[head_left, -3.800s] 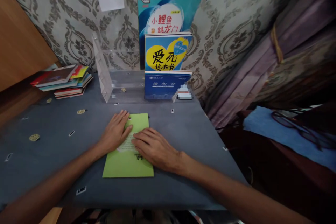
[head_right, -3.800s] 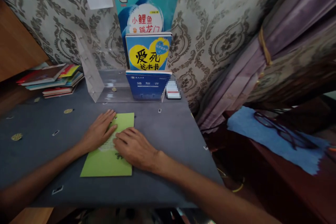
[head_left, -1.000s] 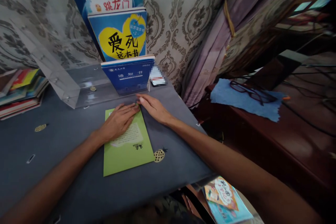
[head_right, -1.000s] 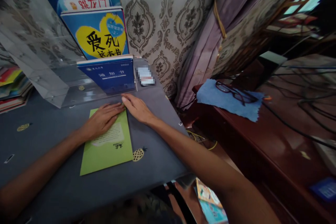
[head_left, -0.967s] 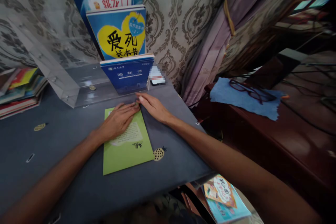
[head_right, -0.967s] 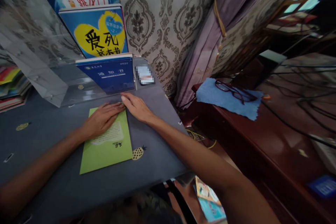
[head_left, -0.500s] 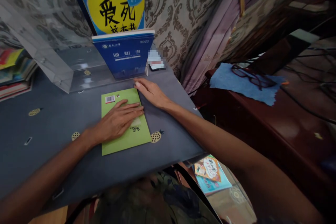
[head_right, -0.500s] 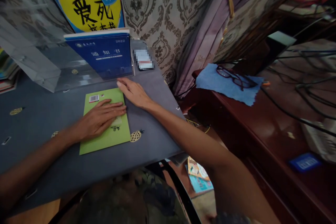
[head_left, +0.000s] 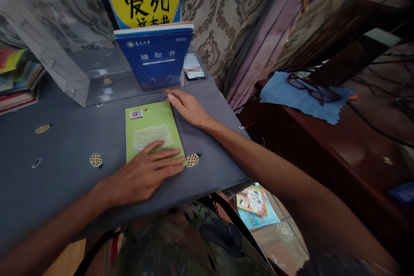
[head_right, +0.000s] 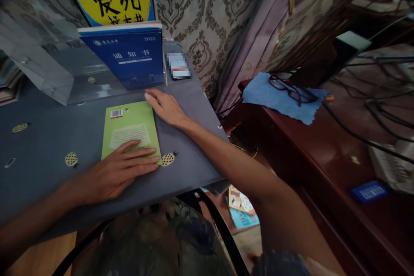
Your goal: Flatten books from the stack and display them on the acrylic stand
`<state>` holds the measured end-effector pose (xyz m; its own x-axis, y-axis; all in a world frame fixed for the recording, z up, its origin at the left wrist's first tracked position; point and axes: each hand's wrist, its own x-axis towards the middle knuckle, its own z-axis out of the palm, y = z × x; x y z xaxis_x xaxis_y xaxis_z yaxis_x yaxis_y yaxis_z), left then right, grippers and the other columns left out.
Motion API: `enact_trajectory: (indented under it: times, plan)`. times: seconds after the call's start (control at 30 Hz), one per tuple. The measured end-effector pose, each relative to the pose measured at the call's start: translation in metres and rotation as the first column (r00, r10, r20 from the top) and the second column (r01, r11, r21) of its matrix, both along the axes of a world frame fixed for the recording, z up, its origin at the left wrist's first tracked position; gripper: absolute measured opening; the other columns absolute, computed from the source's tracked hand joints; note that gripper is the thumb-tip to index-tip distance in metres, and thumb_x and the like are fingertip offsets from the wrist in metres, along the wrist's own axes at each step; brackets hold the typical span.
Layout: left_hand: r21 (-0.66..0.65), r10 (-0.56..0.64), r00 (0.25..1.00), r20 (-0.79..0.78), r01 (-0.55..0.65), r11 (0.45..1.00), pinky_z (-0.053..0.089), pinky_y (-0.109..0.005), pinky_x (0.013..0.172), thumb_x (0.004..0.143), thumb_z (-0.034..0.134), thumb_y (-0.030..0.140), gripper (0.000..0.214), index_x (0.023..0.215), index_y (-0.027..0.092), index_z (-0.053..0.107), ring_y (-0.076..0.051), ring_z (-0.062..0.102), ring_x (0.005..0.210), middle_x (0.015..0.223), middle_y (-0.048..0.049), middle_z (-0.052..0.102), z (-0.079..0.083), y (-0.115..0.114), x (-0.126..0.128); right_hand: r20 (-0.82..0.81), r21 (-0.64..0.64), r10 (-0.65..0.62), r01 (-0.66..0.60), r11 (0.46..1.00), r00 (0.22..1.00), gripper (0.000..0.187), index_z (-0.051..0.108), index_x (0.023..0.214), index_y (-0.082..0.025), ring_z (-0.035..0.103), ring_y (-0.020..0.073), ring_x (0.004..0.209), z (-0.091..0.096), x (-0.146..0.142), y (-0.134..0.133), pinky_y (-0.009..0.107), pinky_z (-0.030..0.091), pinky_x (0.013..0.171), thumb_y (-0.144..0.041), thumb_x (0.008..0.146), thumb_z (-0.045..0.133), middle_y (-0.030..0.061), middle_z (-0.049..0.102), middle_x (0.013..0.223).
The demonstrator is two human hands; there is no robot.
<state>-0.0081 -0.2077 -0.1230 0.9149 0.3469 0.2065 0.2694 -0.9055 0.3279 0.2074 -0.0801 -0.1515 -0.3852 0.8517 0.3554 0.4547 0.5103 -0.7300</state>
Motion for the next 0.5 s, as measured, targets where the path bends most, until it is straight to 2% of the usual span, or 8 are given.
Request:
enact_trajectory:
  times: [0.1,0.23,0.5]
  plan:
    - [0.018,0.002,1.000,-0.003,-0.002,1.000,0.022,-0.050,0.126,0.092,0.040,0.000,0.054,0.141,0.020,0.050,-0.019,0.046,0.142,0.144,-0.0052,0.060,0.000,-0.003,-0.002,0.029,0.009,-0.011,0.011,1.000,1.000,0.059,0.062,0.131,-0.020,0.063,0.0223,0.120,0.001,0.000,-0.001,0.039,0.047,0.104,-0.060,0.104,0.028,0.0085,0.069,0.130]
    - [0.015,0.023,1.000,-0.016,-0.022,1.000,0.022,-0.051,0.126,0.094,0.038,0.000,0.050,0.136,0.021,0.055,-0.019,0.044,0.143,0.142,-0.0044,0.061,0.000,-0.008,-0.010,0.047,0.025,-0.016,0.015,1.000,0.999,0.059,0.062,0.130,-0.016,0.064,0.0238,0.119,0.001,-0.001,-0.002,0.040,0.047,0.103,-0.057,0.104,0.029,0.0113,0.069,0.129]
    - [-0.034,0.124,0.992,0.000,-0.124,0.992,0.029,-0.047,0.124,0.094,0.041,0.003,0.046,0.135,0.020,0.055,-0.017,0.051,0.138,0.138,-0.0040,0.065,0.006,-0.027,-0.044,0.115,0.070,-0.018,0.010,0.998,0.993,0.047,0.062,0.129,-0.017,0.066,0.0245,0.116,0.000,-0.002,-0.004,0.042,0.050,0.100,-0.046,0.104,0.035,0.0106,0.070,0.128]
